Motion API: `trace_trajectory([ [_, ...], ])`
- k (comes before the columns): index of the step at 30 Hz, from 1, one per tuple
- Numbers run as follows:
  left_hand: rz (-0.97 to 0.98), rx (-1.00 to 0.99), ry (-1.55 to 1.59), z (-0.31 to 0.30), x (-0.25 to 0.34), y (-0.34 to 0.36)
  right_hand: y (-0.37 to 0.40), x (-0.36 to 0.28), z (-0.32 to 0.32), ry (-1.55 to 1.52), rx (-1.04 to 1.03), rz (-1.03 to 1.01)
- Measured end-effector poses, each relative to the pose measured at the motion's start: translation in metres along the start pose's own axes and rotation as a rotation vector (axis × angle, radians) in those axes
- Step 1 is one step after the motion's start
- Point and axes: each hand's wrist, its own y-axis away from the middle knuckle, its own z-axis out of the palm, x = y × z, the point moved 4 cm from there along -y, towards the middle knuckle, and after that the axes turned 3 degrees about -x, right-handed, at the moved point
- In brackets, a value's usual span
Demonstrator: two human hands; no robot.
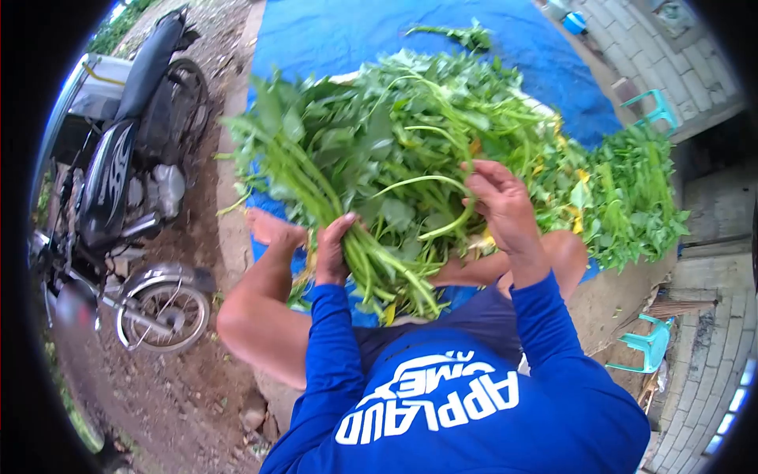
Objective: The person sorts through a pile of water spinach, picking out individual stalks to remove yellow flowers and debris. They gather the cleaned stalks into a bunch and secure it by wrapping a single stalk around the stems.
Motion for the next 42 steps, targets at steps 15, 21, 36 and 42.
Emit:
trace_trajectory([
  [15,0.087,-0.052,-0.081,-0.010,0.006,-0.006,0.059,-0.137,-0.186,0.028,0.456,-0.469],
  [21,-0.106,-0.138,0.000,-0.033,0.004,-0.016,0.167,-0.190,-0.283,0.562,0.839,-0.790],
  [36,0.100,0.089,-0.080,-0.034,0.024,-0.016,0.084,-0.012,-0.166,0.898,0.520,-0.234],
  [42,0.136,0.194,-0.107,-0.038,0.044,-0.004,-0.084,0.191,-0.080,1.270,0.067,0.228],
])
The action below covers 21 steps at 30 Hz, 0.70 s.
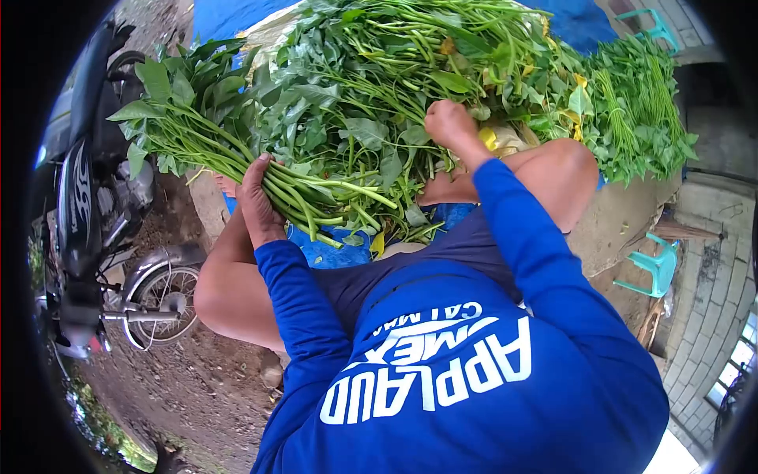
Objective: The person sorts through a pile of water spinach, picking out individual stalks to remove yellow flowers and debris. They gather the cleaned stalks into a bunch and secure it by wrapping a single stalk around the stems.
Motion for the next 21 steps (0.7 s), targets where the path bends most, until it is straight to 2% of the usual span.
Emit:
trace_trajectory([
  [2,0.014,0.001,0.017,-0.007,0.001,0.001,-0.008,-0.004,0.031,0.088,0.006,0.029],
  [4,0.009,0.036,0.046,-0.011,0.003,0.003,-0.013,-0.004,0.048,0.218,-0.044,-0.062],
  [7,0.004,0.044,0.051,-0.014,0.004,0.007,-0.018,0.001,0.042,0.215,-0.073,-0.090],
  [11,-0.010,0.025,0.104,-0.007,0.001,-0.001,-0.019,0.003,0.035,0.065,-0.159,-0.015],
  [15,-0.030,0.000,0.125,0.002,0.001,0.000,-0.018,-0.005,0.036,0.137,-0.174,-0.072],
  [19,-0.013,0.034,0.100,0.001,0.003,0.004,-0.023,-0.018,0.028,0.006,-0.148,-0.051],
  [21,-0.006,0.045,0.102,-0.001,0.003,0.003,-0.025,-0.020,0.021,-0.168,-0.175,-0.048],
])
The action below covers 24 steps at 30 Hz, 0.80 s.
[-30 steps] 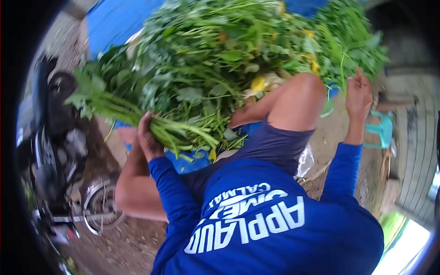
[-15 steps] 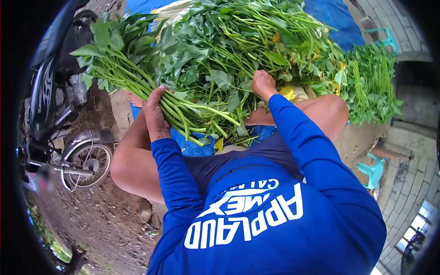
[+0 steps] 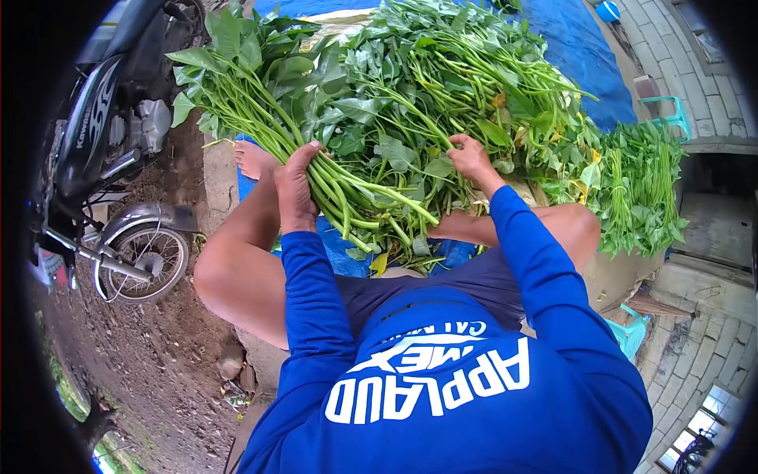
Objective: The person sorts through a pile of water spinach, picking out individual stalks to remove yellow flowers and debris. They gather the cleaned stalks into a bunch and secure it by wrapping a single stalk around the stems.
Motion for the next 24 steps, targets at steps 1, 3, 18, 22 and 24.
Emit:
trace_trajectory([
  [1,0.009,0.017,-0.006,-0.001,0.001,0.000,-0.001,-0.002,-0.004,-0.087,-0.014,-0.007],
  [3,0.027,0.051,-0.017,-0.004,0.002,0.000,-0.001,-0.005,-0.009,-0.138,-0.031,-0.105],
  [18,-0.011,0.002,0.053,-0.017,-0.007,-0.009,0.105,-0.108,-0.072,-0.955,-0.090,-0.175],
  [22,-0.092,-0.051,0.043,-0.005,-0.018,-0.009,0.144,-0.132,-0.099,-0.917,0.129,-0.394],
  [24,-0.113,-0.067,0.044,0.001,-0.032,-0.010,0.160,-0.151,-0.107,-0.926,0.220,-0.491],
])
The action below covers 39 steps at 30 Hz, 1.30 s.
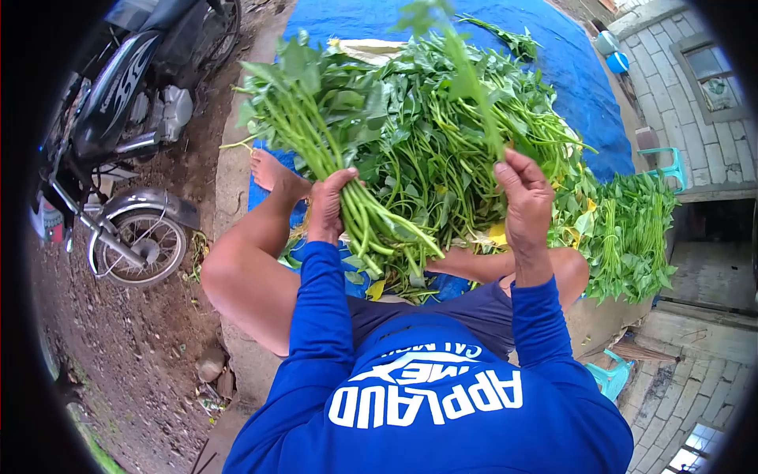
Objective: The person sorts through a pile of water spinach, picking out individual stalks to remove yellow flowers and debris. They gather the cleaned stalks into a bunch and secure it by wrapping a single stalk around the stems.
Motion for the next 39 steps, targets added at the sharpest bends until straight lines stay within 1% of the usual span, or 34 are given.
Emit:
trace_trajectory([
  [1,-0.048,-0.046,0.021,0.001,-0.008,-0.003,-0.001,-0.003,0.006,0.048,0.000,-0.060],
  [4,-0.050,-0.033,0.036,0.007,-0.034,-0.011,-0.006,-0.013,0.023,0.236,0.013,-0.238],
  [5,-0.096,-0.068,0.023,0.008,-0.040,-0.010,-0.006,-0.007,0.030,0.245,-0.003,-0.231],
  [7,-0.131,-0.073,-0.011,0.009,-0.053,-0.010,-0.006,0.014,0.045,0.253,-0.040,-0.220],
  [9,-0.159,-0.061,-0.020,0.007,-0.066,-0.012,0.000,0.056,0.062,0.273,-0.102,-0.148],
  [11,-0.181,-0.046,-0.037,0.003,-0.082,-0.014,0.018,0.101,0.074,0.417,-0.223,0.113],
  [13,-0.169,-0.040,0.009,0.003,-0.090,-0.012,0.032,0.167,0.069,0.640,-0.401,0.264],
  [16,-0.175,-0.049,-0.004,-0.008,-0.098,-0.013,0.047,0.178,0.068,0.557,-0.370,0.373],
  [17,-0.183,-0.087,0.010,-0.010,-0.102,-0.014,0.049,0.183,0.066,0.570,-0.389,0.407],
  [19,-0.186,-0.098,0.017,-0.004,-0.098,-0.010,0.044,0.189,0.063,0.599,-0.412,0.467],
  [20,-0.156,-0.080,0.013,0.001,-0.095,-0.009,0.041,0.192,0.062,0.671,-0.439,0.494],
  [23,-0.098,-0.048,-0.023,0.010,-0.091,-0.005,0.041,0.192,0.069,0.669,-0.463,0.398],
  [24,-0.099,-0.055,-0.051,0.011,-0.093,-0.007,0.042,0.193,0.072,0.733,-0.508,0.306],
  [25,-0.107,-0.064,-0.082,0.011,-0.096,-0.007,0.043,0.186,0.074,0.759,-0.564,0.345],
  [27,-0.142,-0.063,-0.154,0.008,-0.100,-0.011,0.050,0.189,0.071,0.746,-0.550,0.297],
  [28,-0.137,-0.062,-0.178,0.009,-0.095,-0.012,0.053,0.179,0.070,0.638,-0.540,0.306],
  [29,-0.129,-0.059,-0.204,0.009,-0.090,-0.011,0.052,0.175,0.064,0.585,-0.576,0.459],
  [30,-0.169,-0.082,-0.170,0.020,-0.075,-0.001,0.049,0.182,0.052,0.341,-0.493,0.341],
  [31,-0.178,-0.091,-0.213,0.027,-0.058,0.009,0.042,0.159,0.034,0.301,-0.370,0.278],
  [32,-0.154,-0.121,-0.172,0.025,-0.049,0.009,0.033,0.132,0.014,0.289,-0.234,0.225],
  [33,-0.125,-0.151,-0.135,0.023,-0.037,0.008,0.026,0.126,-0.011,0.238,-0.125,0.206],
  [34,-0.130,-0.172,-0.140,0.027,-0.019,0.015,0.022,0.115,-0.035,0.260,-0.088,0.210],
  [35,-0.083,-0.109,-0.140,0.034,-0.002,0.027,0.022,0.092,-0.048,0.271,-0.064,0.201],
  [37,-0.061,-0.182,-0.082,0.047,0.029,0.038,0.027,0.066,-0.067,0.147,-0.059,0.207],
  [38,0.004,-0.283,-0.059,0.059,0.043,0.050,0.031,0.056,-0.066,0.109,-0.076,0.163],
  [39,-0.017,-0.373,0.036,0.070,0.052,0.056,0.036,0.045,-0.064,0.073,-0.092,0.121],
])
